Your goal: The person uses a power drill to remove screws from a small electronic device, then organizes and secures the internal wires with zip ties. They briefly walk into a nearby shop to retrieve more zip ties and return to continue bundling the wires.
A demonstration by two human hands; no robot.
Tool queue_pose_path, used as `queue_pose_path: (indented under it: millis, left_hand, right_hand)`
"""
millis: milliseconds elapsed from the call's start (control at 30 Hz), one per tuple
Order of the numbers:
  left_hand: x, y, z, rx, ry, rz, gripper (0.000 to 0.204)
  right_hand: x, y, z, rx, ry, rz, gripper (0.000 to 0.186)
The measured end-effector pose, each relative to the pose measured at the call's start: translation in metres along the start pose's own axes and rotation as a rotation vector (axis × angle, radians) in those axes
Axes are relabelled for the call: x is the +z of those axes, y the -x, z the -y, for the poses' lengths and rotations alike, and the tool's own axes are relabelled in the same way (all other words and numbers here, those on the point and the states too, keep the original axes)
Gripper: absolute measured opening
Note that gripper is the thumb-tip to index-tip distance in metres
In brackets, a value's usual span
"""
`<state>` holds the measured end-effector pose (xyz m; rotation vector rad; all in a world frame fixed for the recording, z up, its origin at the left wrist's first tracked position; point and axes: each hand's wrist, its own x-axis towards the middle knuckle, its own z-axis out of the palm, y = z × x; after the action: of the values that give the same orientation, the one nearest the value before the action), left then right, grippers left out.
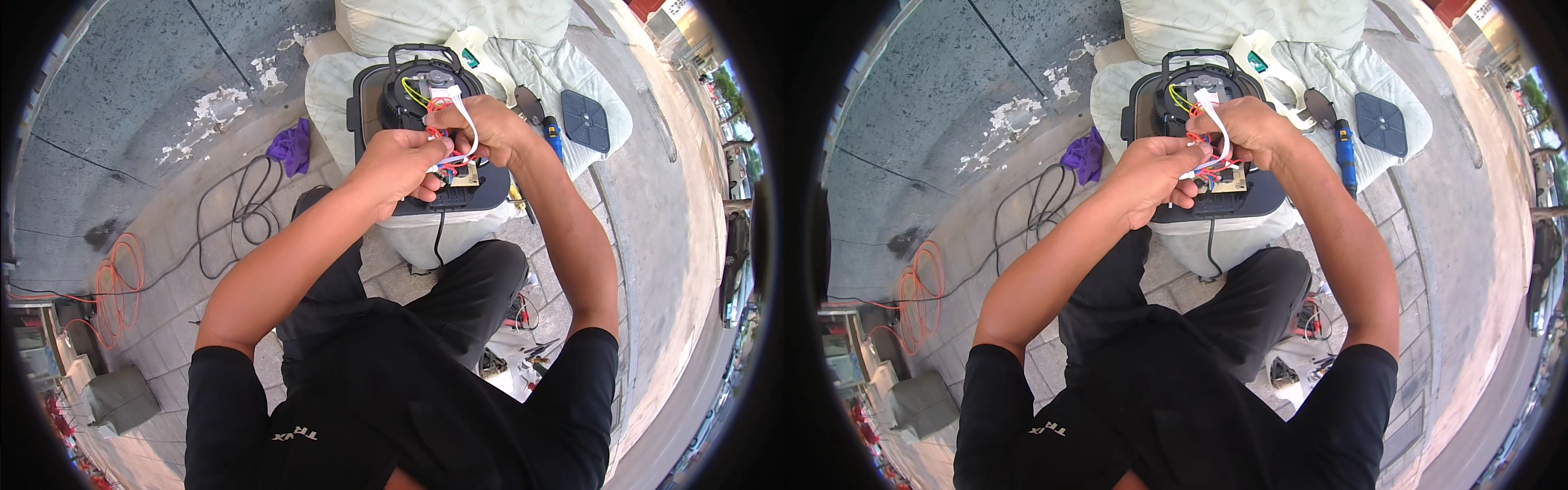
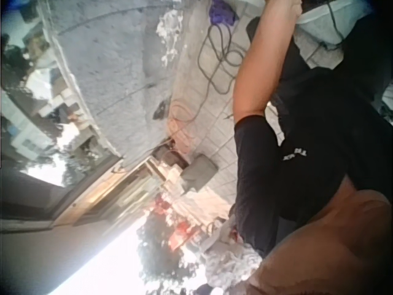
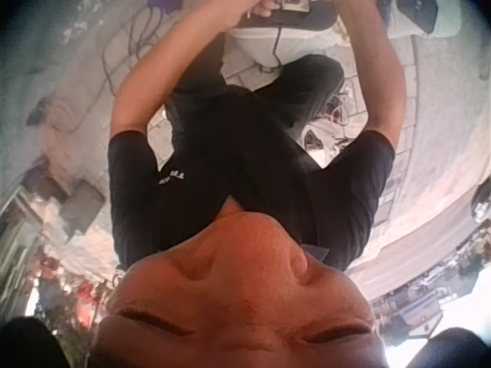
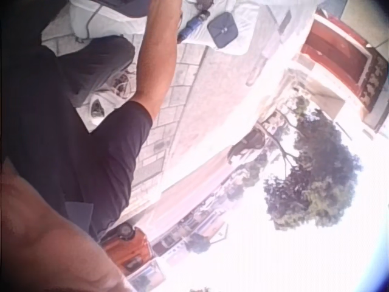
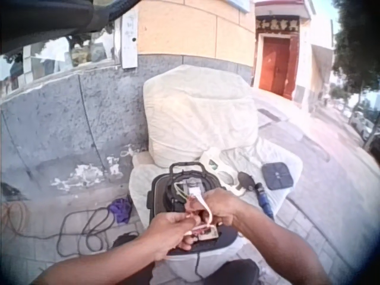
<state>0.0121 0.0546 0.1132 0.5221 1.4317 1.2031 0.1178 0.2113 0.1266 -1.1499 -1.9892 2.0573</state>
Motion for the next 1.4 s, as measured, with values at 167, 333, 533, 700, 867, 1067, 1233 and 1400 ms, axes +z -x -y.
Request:
queue_pose_path:
  millis: [167, 333, 533, 700, 867, 1067, 1233, 1400]
  left_hand:
    - [-0.012, 0.017, 0.005, 0.062, 0.118, -0.014, 0.036]
    - [-0.045, 0.013, 0.018, 0.362, -0.284, -0.263, 0.036]
    - [-0.058, -0.009, 0.014, 0.46, -0.782, -0.201, 0.036]
    - [-0.068, -0.009, -0.013, 0.302, -0.529, -0.107, 0.031]
    - [-0.073, -0.03, -0.034, 0.247, -0.255, -0.102, 0.032]
    - [-0.043, -0.04, -0.013, 0.467, -0.06, -0.179, 0.032]
    - [-0.044, -0.057, 0.001, 0.729, -0.204, -0.104, 0.023]
    - [-0.04, -0.059, -0.003, 0.697, -0.297, -0.024, 0.021]
  right_hand:
    - [0.003, -0.002, -0.003, -0.018, -0.011, -0.018, 0.025]
    - [-0.006, -0.007, -0.006, -0.014, -0.035, -0.02, 0.024]
    - [-0.002, -0.003, -0.004, -0.039, -0.019, -0.018, 0.025]
    - [-0.001, -0.003, -0.003, -0.027, -0.024, -0.017, 0.027]
    - [-0.008, -0.006, -0.007, -0.031, -0.008, 0.009, 0.03]
    - [-0.006, 0.006, -0.004, -0.092, 0.049, -0.078, 0.029]
    - [-0.002, 0.013, 0.002, -0.193, 0.12, -0.148, 0.027]
    - [-0.013, 0.024, 0.002, -0.269, 0.066, -0.087, 0.022]
